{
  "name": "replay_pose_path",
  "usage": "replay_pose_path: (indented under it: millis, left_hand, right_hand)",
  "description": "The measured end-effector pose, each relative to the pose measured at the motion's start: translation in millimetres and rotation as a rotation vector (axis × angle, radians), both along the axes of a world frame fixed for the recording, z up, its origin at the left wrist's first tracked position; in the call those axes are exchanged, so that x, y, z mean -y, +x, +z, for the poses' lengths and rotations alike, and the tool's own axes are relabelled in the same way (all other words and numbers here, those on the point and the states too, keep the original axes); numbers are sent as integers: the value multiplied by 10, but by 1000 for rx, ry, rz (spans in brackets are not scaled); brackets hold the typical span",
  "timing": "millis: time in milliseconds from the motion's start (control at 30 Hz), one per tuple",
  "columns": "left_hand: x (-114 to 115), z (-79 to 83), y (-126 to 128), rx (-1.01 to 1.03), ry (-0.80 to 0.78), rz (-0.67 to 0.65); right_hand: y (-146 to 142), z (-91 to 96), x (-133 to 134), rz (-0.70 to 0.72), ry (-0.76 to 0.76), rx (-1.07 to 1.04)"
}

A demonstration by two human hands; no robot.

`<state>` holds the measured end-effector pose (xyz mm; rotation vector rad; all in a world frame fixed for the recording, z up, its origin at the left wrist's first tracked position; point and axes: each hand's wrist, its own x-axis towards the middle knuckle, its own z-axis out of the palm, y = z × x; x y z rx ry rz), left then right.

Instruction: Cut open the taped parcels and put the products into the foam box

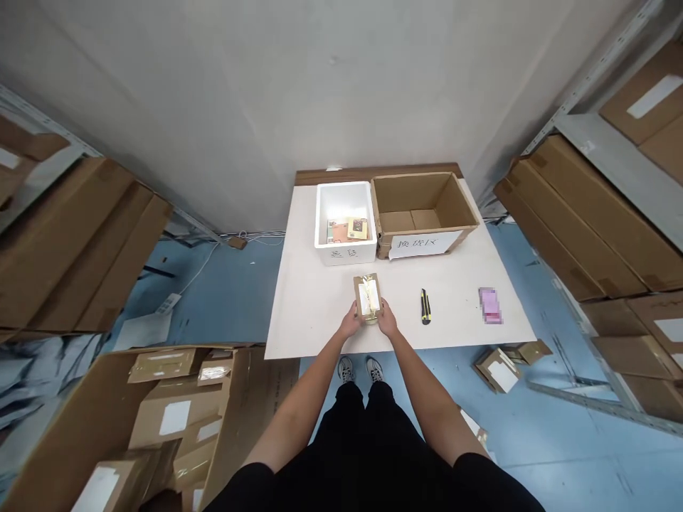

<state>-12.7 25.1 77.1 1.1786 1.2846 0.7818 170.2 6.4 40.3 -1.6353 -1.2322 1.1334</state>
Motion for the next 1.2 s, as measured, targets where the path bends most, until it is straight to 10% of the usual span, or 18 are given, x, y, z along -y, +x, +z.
replay_pose_path:
  millis: [133, 333, 467, 767, 1000, 1200]
  left_hand:
    - [-53, -88, -92, -270, 66, -124]
    - [-785, 112, -258, -472, 255, -463]
    - [-997, 191, -151, -964, 202, -778]
    - [-334, 35, 562, -1164, 46, -407]
    - [-248, 25, 544, -1072, 72, -404]
    - [-168, 70, 433, -1096, 42, -478]
  right_hand:
    - [55, -90, 116, 16, -33, 137]
    - [75, 140, -35, 152, 101, 460]
    - [603, 231, -106, 133, 52, 598]
    - [2111, -159, 57, 6, -390, 641]
    - [1970, -431, -179, 45, -559, 625]
    - [1729, -159, -354, 39, -400, 410]
